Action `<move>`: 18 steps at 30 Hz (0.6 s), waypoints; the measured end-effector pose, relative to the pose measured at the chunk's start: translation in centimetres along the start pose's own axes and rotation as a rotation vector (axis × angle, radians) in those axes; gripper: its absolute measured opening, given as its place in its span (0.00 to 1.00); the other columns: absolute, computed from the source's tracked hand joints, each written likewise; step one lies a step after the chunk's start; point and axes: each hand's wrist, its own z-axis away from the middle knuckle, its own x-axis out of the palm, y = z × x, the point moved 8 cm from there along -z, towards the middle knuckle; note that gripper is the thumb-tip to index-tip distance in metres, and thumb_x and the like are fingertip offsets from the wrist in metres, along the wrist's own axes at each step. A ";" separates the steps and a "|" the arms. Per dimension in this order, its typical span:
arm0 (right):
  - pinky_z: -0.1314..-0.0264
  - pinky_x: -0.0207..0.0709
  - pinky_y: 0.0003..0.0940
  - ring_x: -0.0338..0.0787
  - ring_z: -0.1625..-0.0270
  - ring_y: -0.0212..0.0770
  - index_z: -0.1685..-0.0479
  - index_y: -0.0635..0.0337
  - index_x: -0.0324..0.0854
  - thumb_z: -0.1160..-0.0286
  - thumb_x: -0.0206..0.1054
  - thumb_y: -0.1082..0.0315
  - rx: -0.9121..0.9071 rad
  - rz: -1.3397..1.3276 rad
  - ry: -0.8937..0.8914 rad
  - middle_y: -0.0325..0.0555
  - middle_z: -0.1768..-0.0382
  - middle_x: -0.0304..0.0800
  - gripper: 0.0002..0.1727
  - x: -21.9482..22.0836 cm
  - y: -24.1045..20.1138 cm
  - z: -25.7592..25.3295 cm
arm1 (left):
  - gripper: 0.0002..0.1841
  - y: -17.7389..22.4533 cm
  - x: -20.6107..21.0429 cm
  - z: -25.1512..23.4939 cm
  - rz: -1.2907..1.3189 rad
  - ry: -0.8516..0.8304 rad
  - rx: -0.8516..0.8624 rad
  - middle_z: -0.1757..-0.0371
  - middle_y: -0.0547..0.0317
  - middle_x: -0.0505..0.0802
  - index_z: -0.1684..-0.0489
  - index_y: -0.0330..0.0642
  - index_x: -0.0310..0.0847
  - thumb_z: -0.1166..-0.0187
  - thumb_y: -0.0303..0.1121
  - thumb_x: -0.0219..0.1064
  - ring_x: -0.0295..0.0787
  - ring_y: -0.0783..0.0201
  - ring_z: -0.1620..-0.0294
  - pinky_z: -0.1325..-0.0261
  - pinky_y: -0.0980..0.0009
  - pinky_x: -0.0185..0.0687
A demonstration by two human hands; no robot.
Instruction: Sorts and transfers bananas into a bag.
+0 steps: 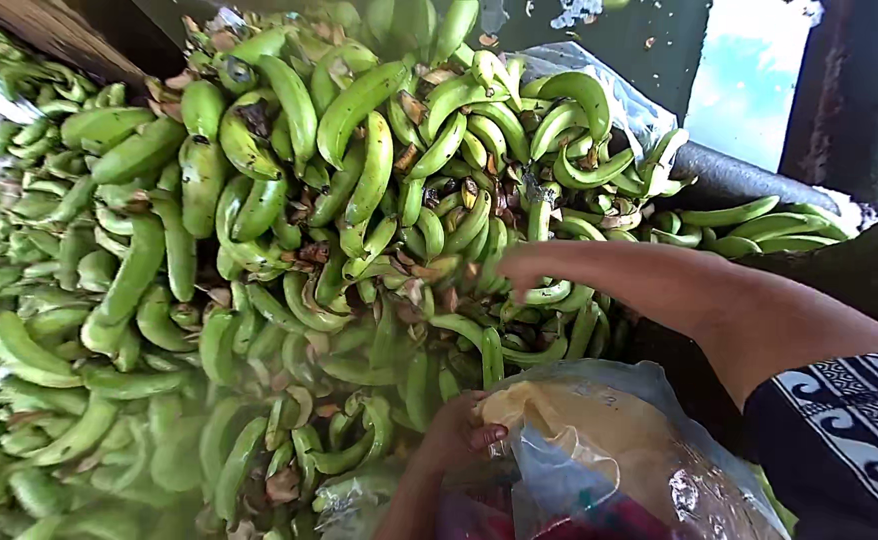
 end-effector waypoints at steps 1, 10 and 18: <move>0.28 0.66 0.80 0.74 0.24 0.81 0.27 0.71 0.78 0.40 0.87 0.61 0.111 0.023 -0.086 0.79 0.27 0.76 0.40 4.0 3.6 -0.8 | 0.37 -0.2 0.1 0.3 -0.007 -0.002 -0.007 0.38 0.38 0.90 0.24 0.29 0.73 0.31 0.41 0.81 0.89 0.51 0.38 0.29 0.54 0.82; 0.32 0.79 0.69 0.59 0.14 0.79 0.25 0.66 0.80 0.45 0.88 0.65 0.255 0.091 -0.129 0.65 0.10 0.56 0.40 9.9 8.6 -2.8 | 0.37 0.5 -0.3 0.5 -0.124 -0.030 -0.097 0.34 0.34 0.89 0.23 0.31 0.73 0.29 0.44 0.80 0.87 0.45 0.32 0.25 0.50 0.78; 0.33 0.80 0.67 0.56 0.13 0.77 0.26 0.69 0.80 0.44 0.87 0.64 0.245 0.060 -0.169 0.61 0.10 0.55 0.40 5.6 6.6 -0.6 | 0.30 4.4 -4.2 4.5 -0.202 -0.081 -0.306 0.32 0.36 0.88 0.17 0.34 0.69 0.14 0.43 0.66 0.85 0.44 0.30 0.23 0.48 0.76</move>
